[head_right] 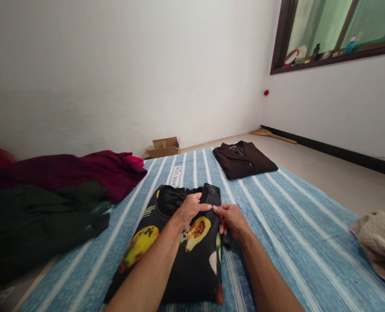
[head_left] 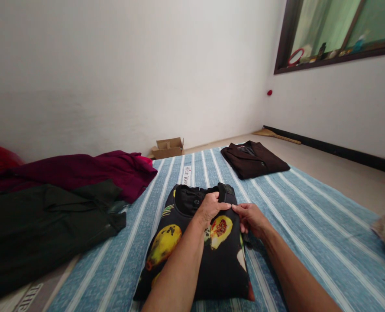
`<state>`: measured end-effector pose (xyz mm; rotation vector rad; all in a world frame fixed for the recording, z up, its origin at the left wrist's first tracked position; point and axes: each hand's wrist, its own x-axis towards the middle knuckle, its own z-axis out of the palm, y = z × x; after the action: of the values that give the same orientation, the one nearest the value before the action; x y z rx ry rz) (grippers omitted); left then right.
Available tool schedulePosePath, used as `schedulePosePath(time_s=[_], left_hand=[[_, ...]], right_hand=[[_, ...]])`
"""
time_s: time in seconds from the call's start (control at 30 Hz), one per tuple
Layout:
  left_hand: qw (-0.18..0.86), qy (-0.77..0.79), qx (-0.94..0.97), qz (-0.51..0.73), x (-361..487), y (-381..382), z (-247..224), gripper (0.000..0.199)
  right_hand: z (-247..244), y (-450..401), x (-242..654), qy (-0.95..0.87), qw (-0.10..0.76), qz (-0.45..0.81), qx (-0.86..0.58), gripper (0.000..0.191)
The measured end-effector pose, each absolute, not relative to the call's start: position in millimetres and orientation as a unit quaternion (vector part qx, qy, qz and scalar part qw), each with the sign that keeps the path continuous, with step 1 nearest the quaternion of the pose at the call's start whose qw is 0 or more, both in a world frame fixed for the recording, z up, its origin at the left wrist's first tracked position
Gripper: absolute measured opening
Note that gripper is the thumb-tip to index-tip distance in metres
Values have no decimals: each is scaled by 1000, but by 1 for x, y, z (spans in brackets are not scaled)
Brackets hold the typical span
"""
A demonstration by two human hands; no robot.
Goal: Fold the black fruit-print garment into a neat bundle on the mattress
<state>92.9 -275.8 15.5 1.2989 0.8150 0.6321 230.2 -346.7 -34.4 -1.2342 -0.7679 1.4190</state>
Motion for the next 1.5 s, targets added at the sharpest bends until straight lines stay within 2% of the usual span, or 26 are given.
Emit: schedulePosePath(time_s=[0.5,0.9,1.5], left_hand=[[698,355,546,298,91,-275,14,23],[717,335,529,305,91,-278,17,25],[720,338,533,288,92,-275,13,29]], right_hand=[[-27,-349,230,-313,543,592,-507,37],[-29,-349,234,-317,552,580,-508,37],[-24,-351,230,-369,520,565,-523,38]])
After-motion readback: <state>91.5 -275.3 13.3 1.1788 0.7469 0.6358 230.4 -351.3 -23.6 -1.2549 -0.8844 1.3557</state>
